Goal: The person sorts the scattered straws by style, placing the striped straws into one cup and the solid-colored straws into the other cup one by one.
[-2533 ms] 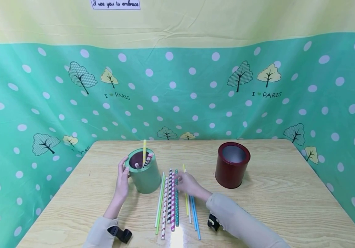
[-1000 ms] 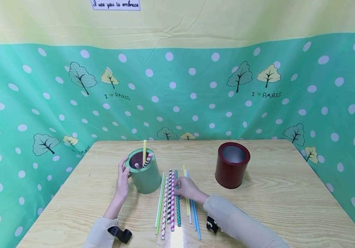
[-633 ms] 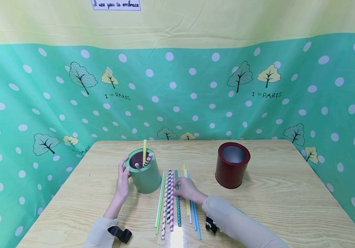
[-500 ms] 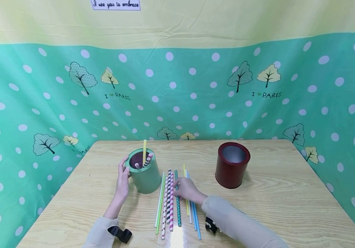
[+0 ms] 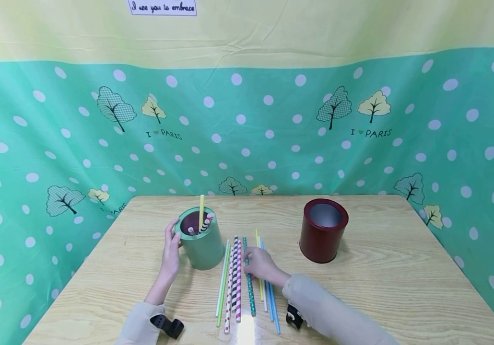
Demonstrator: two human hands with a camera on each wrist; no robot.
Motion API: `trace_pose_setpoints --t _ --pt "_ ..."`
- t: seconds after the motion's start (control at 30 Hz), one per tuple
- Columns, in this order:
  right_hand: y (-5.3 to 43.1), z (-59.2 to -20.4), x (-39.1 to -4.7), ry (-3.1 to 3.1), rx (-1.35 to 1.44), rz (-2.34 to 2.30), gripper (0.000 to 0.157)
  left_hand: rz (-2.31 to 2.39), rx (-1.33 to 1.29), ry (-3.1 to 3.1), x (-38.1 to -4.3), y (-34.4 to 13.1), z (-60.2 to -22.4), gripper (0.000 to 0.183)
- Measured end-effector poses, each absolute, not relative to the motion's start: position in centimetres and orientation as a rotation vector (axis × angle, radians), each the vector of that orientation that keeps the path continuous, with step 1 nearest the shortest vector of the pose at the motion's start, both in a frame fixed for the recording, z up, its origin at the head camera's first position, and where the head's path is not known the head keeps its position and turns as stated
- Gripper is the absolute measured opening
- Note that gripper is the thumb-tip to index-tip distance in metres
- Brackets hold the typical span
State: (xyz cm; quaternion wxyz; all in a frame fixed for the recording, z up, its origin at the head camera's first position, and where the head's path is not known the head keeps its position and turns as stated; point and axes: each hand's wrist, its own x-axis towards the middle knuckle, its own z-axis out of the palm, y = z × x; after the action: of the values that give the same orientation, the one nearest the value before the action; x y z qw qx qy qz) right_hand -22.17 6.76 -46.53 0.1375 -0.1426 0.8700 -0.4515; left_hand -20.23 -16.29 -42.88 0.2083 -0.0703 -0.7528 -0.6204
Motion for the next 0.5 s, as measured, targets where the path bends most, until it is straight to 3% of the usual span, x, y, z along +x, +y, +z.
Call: trace_pose_setpoints --t 0.5 --pt "7.17 -46.25 -21.86 2.508 -0.351 -1.442 0.031 -1.739 -0.183 -2.082 -20.27 -16.26 -42.93 0.041"
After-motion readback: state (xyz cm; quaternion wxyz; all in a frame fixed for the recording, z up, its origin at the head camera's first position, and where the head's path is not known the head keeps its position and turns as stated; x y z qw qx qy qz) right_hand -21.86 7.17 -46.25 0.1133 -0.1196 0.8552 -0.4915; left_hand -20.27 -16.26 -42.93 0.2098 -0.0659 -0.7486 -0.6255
